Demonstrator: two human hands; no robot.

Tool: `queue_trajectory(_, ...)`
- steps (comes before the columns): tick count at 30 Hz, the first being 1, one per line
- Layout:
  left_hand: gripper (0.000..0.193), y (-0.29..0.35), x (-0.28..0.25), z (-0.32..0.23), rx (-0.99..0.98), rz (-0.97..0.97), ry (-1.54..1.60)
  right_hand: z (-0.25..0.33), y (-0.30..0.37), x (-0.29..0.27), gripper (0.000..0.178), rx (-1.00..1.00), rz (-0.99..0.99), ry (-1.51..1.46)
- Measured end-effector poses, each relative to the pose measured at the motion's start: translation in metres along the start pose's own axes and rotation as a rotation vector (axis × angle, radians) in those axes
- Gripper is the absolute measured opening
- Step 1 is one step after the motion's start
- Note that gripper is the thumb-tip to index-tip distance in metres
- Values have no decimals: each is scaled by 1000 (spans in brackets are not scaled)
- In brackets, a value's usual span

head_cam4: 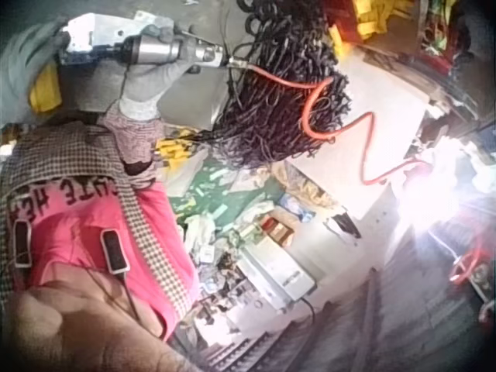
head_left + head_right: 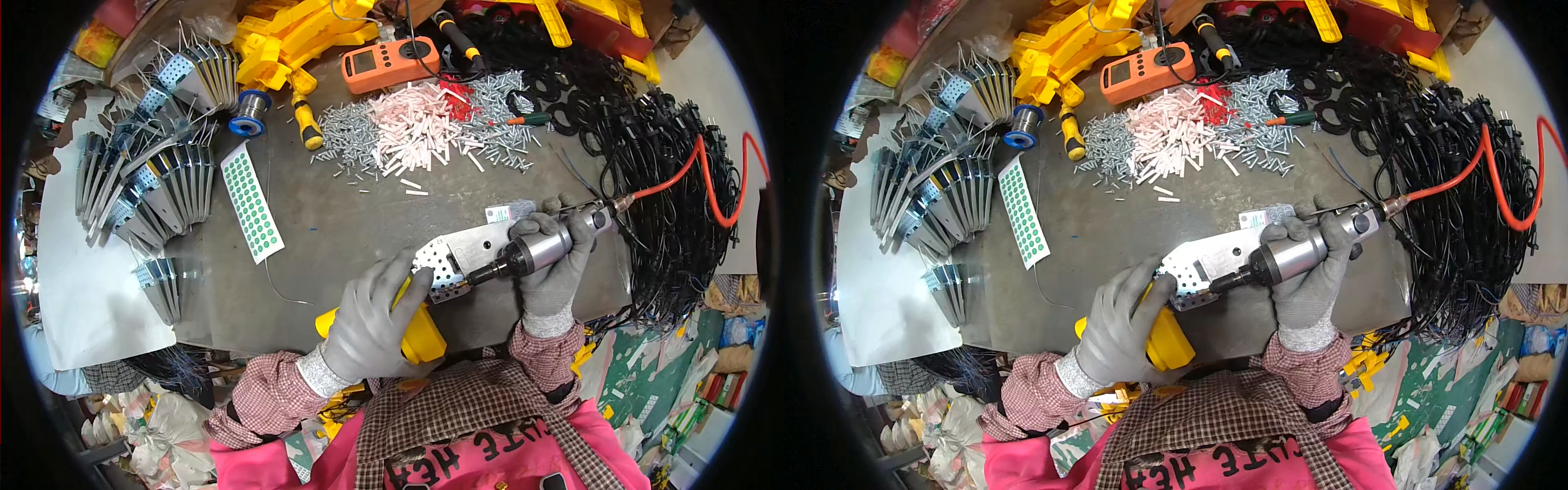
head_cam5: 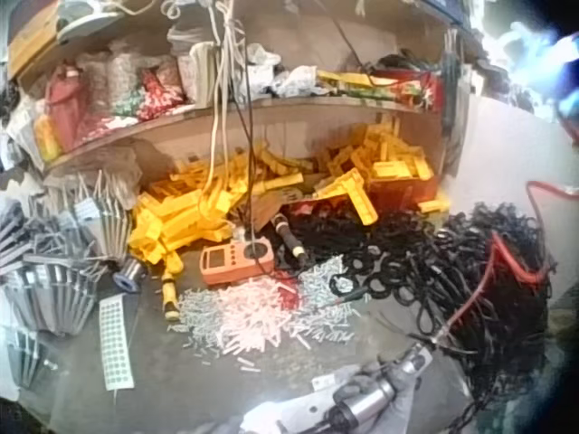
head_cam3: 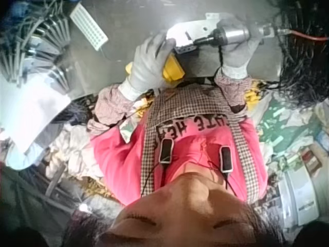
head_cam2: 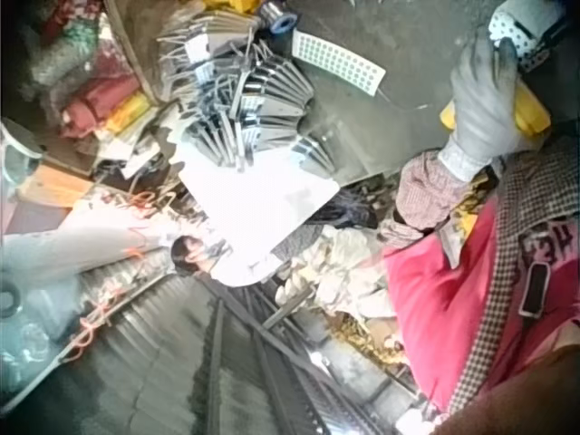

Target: Assembling plastic and metal hardware components using manual and electric tools.

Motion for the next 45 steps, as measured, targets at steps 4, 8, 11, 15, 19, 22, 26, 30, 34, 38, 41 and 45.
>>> queue_trajectory(4, 108, -3, 3, 2, 7, -3, -7, -2, -4, -2, 30, 4, 13, -8)
queue_trajectory(8, 107, -4, 2, -3, 8, -32, -19, -4, -1, 3, 31, 5, 69, 27)
queue_trajectory(11, 103, -8, -7, -10, 34, -47, -70, -7, 4, 14, 29, -38, 80, 179)
queue_trajectory(15, 91, -33, -27, -27, -40, 290, -205, 39, -34, 25, 31, 93, -4, 555)
queue_trajectory(19, 61, -88, -9, -21, -277, 451, -156, 107, -108, 54, 43, -716, 301, 1902)
queue_trajectory(22, 37, -55, -5, 28, -222, 227, 186, 149, -106, 92, 36, -1008, 246, 2277)
queue_trajectory(26, 21, -32, -68, 32, -496, 36, 53, 51, 4, 108, 40, -450, 963, 2065)
queue_trajectory(30, 15, -100, -17, 60, -67, -218, -130, -14, 61, 45, 69, 211, 1714, 2010)
queue_trajectory(34, 10, -121, -7, 61, -186, -57, -92, -10, 22, 45, 56, -202, 1883, 1942)
queue_trajectory(38, 14, -108, -20, 50, -95, -290, -113, 48, 13, 66, 45, -229, 1397, 1963)
queue_trajectory(41, 12, -84, -15, 53, -309, -254, 207, 161, -11, 109, 16, -866, 540, 2210)
queue_trajectory(45, 13, -91, 6, 42, -206, -317, 375, 225, -68, 74, 19, -728, -46, 3007)
Point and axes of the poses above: each hand's wrist, its own y-axis away from the middle knuckle, its own x-axis out of the palm, z = x × y, the point moved 4 cm from there along -y, towards the middle knuckle, and after that the axes turned 1 degree about z, right-handed, at the moved point
